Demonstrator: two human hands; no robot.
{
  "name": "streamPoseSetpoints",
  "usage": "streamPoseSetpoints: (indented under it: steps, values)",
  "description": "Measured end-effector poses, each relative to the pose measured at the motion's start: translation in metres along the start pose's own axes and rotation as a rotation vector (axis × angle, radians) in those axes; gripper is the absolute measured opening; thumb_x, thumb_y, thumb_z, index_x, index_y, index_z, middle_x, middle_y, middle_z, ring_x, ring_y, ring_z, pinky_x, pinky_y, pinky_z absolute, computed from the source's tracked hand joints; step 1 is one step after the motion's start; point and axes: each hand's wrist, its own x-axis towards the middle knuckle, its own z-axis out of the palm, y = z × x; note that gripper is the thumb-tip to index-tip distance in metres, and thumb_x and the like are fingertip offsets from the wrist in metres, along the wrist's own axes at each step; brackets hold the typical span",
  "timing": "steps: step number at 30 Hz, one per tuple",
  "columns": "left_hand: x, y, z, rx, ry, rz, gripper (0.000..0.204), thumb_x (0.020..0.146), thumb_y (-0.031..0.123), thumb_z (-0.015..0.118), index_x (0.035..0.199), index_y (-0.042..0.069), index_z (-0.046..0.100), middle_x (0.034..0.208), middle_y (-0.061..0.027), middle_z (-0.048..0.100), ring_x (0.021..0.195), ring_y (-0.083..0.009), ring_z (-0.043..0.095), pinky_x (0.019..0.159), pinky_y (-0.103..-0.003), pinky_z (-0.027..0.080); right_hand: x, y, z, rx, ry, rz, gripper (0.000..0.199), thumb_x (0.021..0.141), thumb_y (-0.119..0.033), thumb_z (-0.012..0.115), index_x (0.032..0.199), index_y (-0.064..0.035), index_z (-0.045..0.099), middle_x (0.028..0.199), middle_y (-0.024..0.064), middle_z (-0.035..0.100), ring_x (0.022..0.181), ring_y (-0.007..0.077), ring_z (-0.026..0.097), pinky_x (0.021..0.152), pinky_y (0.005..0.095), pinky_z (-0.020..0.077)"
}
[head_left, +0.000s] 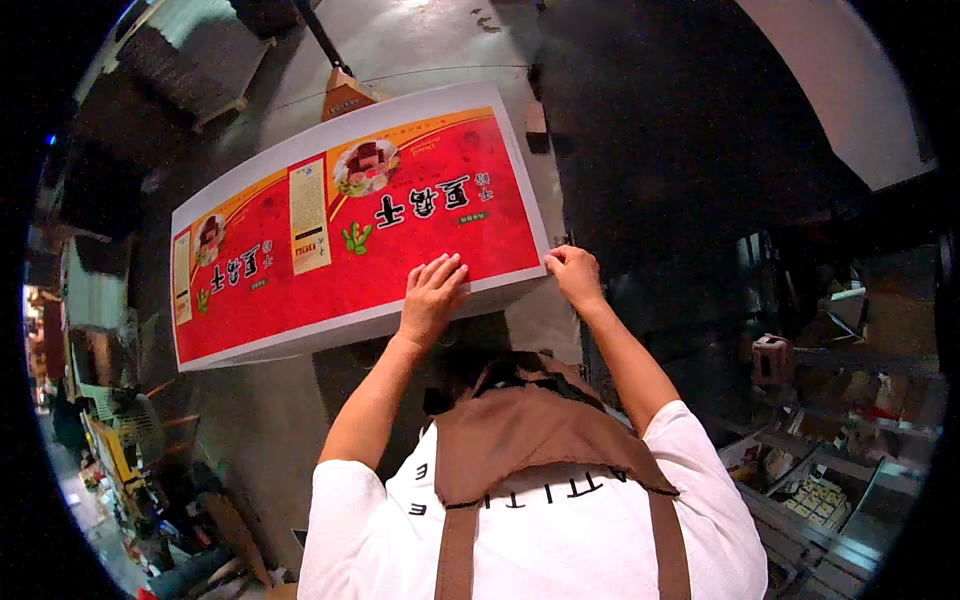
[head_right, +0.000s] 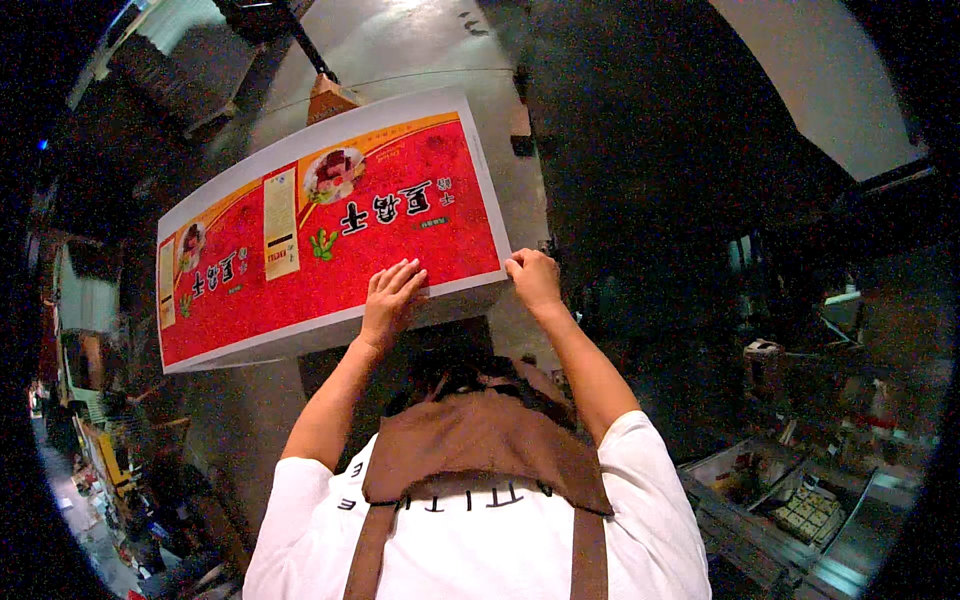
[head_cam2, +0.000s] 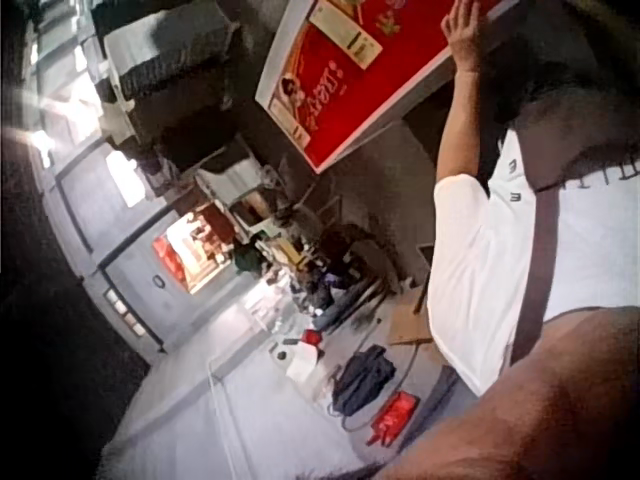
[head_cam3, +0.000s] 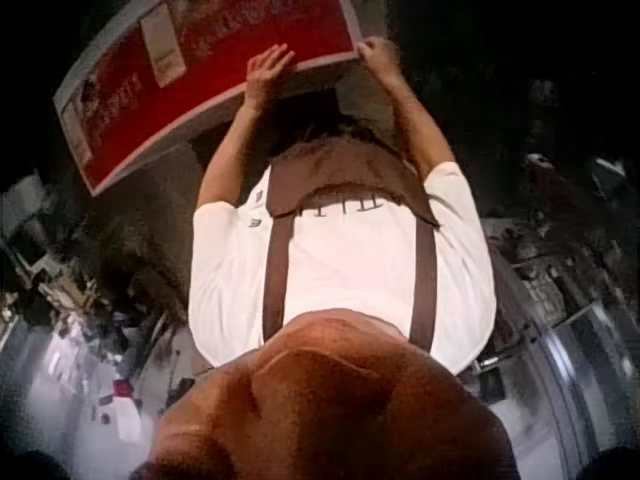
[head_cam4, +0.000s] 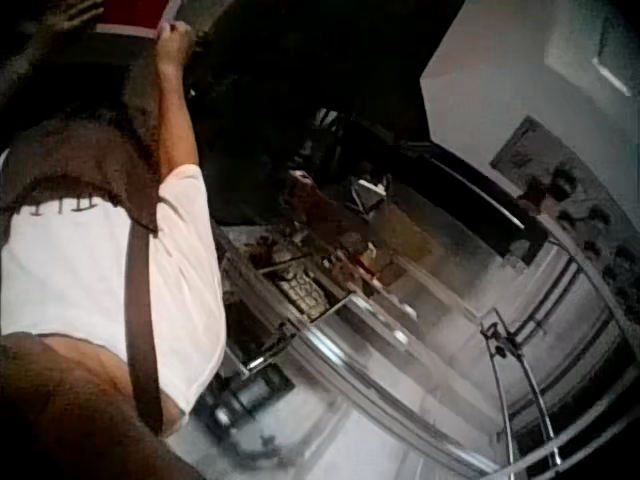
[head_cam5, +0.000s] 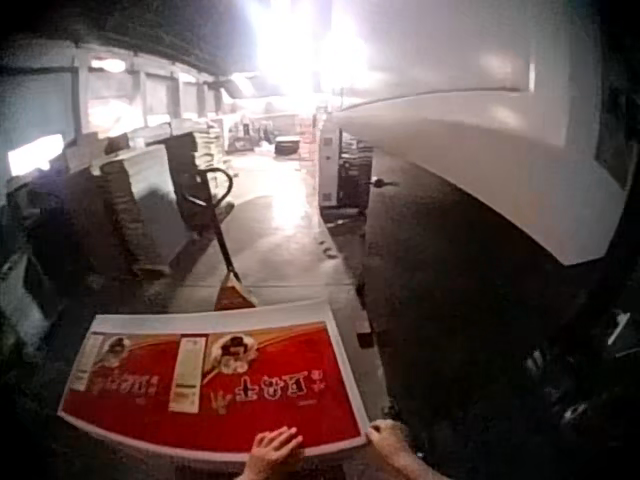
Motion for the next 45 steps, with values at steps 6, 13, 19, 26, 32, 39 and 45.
streamPoseSetpoints:
  steps: [6, 13, 19, 26, 32, 39, 45]
  values:
    - [0.003, 0.000, -0.010, -0.008, -0.019, -0.021, 0.041, 0.071, 0.020, 0.065, 0.110, 0.012, 0.054, 0.120, -0.0034, 0.051, 0.115, -0.0200, 0.044, 0.094, -0.038, 0.032, -0.003, -0.006, 0.005, -0.175, 0.049, 0.025, 0.020, 0.075, -0.025, 0.060, 0.081, -0.0059, 0.065, 0.083, 0.0127, 0.063, 0.077, 0.0301, 0.060, 0.070, 0.0402, 0.0463]
    - [0.003, -0.003, -0.012, -0.008, -0.035, -0.015, 0.042, 0.073, 0.020, 0.064, 0.113, 0.012, 0.054, 0.123, -0.0051, 0.049, 0.117, -0.0223, 0.042, 0.095, -0.039, 0.032, -0.001, -0.023, -0.012, -0.256, -0.024, -0.019, 0.019, 0.074, -0.025, 0.061, 0.078, -0.0073, 0.064, 0.080, 0.0123, 0.062, 0.075, 0.0303, 0.060, 0.067, 0.0407, 0.0469]
    - [0.005, 0.001, -0.014, 0.001, -0.050, -0.017, 0.039, 0.073, 0.019, 0.064, 0.110, 0.012, 0.055, 0.121, -0.0047, 0.050, 0.116, -0.0217, 0.043, 0.095, -0.039, 0.031, 0.004, -0.028, -0.021, -0.275, -0.016, -0.095, 0.018, 0.074, -0.023, 0.060, 0.077, -0.0056, 0.063, 0.078, 0.0134, 0.062, 0.075, 0.0306, 0.060, 0.066, 0.0392, 0.0473]
    - [0.007, -0.002, -0.009, -0.008, -0.035, -0.004, 0.040, 0.071, 0.019, 0.066, 0.109, 0.012, 0.056, 0.120, -0.0044, 0.051, 0.115, -0.0213, 0.043, 0.094, -0.038, 0.032, 0.012, -0.005, -0.009, -0.044, -0.124, 0.062, 0.022, 0.072, -0.024, 0.062, 0.080, -0.0029, 0.063, 0.079, 0.0148, 0.063, 0.074, 0.0303, 0.061, 0.070, 0.0380, 0.0468]
    - [0.007, -0.001, -0.008, -0.013, -0.022, -0.016, 0.039, 0.070, 0.019, 0.066, 0.107, 0.012, 0.056, 0.119, -0.0036, 0.052, 0.114, -0.0206, 0.044, 0.094, -0.038, 0.033, 0.014, -0.007, -0.012, -0.005, -0.124, 0.073, 0.023, 0.071, -0.022, 0.065, 0.080, -0.0012, 0.063, 0.077, 0.0148, 0.063, 0.074, 0.0277, 0.061, 0.069, 0.0363, 0.0469]
    - [0.007, -0.002, -0.010, -0.064, 0.018, -0.009, 0.038, 0.070, 0.017, 0.067, 0.106, 0.012, 0.056, 0.117, -0.0049, 0.053, 0.111, -0.0213, 0.047, 0.092, -0.037, 0.035, 0.012, -0.010, -0.015, 0.122, -0.075, 0.064, 0.024, 0.071, -0.019, 0.066, 0.082, 0.0007, 0.058, 0.076, 0.0120, 0.061, 0.068, 0.0230, 0.060, 0.064, 0.0326, 0.0471]
    - [-0.005, 0.039, -0.019, -0.605, 0.011, -0.130, 0.015, 0.077, 0.011, 0.064, 0.089, 0.005, 0.060, 0.087, -0.0101, 0.062, 0.081, -0.0243, 0.061, 0.072, -0.031, 0.049, 0.018, -0.004, -0.015, 0.733, -0.232, 0.364, 0.027, 0.080, -0.024, 0.062, 0.089, -0.0008, 0.054, 0.074, 0.0041, 0.057, 0.063, 0.0127, 0.054, 0.054, 0.0262, 0.0452]
